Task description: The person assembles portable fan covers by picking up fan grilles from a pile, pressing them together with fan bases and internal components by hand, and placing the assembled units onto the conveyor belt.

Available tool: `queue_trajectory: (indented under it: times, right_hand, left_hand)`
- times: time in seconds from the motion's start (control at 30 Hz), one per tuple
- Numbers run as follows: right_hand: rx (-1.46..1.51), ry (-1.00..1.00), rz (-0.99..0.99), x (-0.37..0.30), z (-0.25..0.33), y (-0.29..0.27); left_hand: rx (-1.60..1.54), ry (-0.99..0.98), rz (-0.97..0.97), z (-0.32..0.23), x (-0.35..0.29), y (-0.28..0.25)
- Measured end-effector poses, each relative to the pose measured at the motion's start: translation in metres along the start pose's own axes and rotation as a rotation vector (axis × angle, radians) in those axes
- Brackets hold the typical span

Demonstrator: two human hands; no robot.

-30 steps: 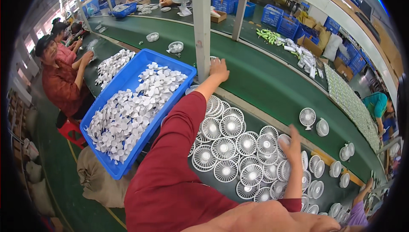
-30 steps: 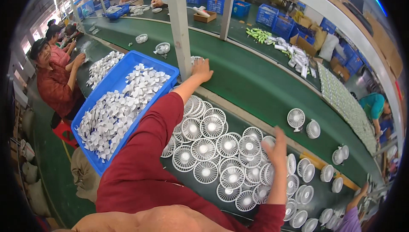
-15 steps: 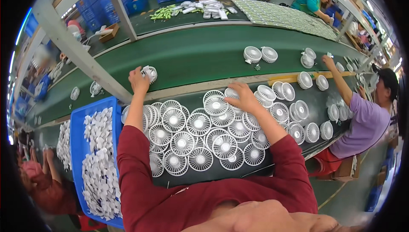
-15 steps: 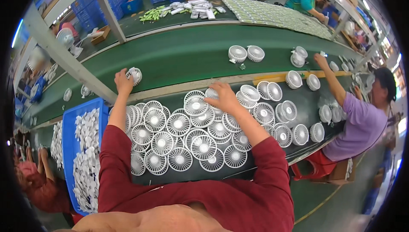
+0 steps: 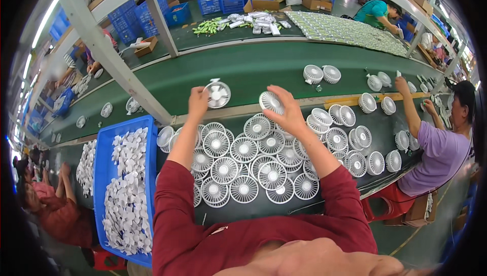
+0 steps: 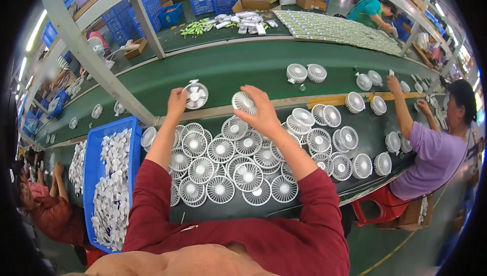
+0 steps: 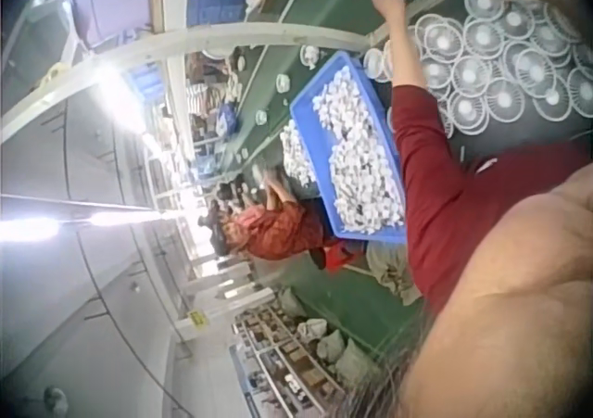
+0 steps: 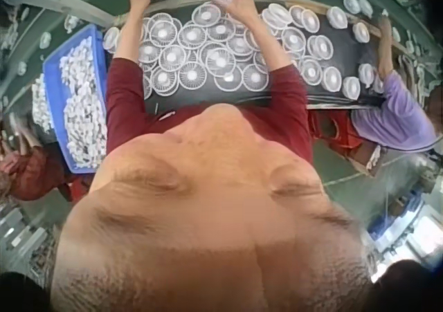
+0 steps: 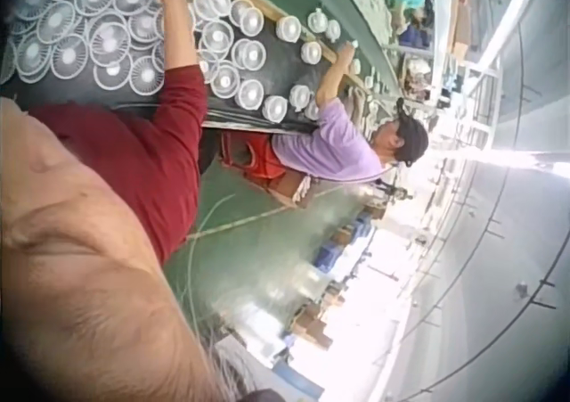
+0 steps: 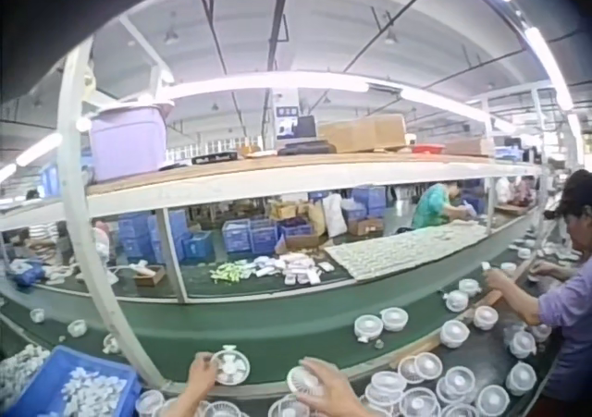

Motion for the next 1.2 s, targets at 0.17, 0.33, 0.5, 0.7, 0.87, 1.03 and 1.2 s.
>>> queue_trajectory:
  times: [0.17,0.33,0.5,0.7,0.87,1.03,1.2]
  right_hand:
    - [-0.004,-0.191,-0.092,0.014,0.061,0.01]
    - [-0.06,-0.253,-0.029,0.003,0.075,0.034]
    - [-0.124,-0.307,0.106,-0.013,0.093,0.051]
    - [0.051,-0.237,0.106,-0.034,0.077,0.061]
    - [0.358,-0.053,0.161,-0.039,0.077,0.07]
    - [0.266,-0.076,0.216,-0.031,0.085,0.067]
    - [0.524,0.097,0.326,-0.038,0.067,0.086]
  left_hand:
    - [-0.843,-0.318,0.099,-0.041,-0.055,0.062]
    - [-1.468,-0.638,0.239,-0.112,-0.118,0.096]
    - [-1.618,-0.727,0.187,-0.105,-0.147,0.091]
    - [-1.492,-0.464,-0.017,-0.099,-0.165,0.082]
    - [-1.05,-0.145,-0.143,-0.148,-0.173,0.035]
    - [-0.892,-0.016,-0.174,-0.164,-0.166,0.019]
    - [-0.533,0.246,-0.297,-0.179,-0.179,0.004]
Point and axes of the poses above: each hand's wrist, its own x-axis towards the middle knuckle, its own y-axis out of the palm, z = x × y, the point moved 10 cm from there along x, towards the middle knuckle, and after that the axes turned 6 degrees about -x, right-handed, at the moved point
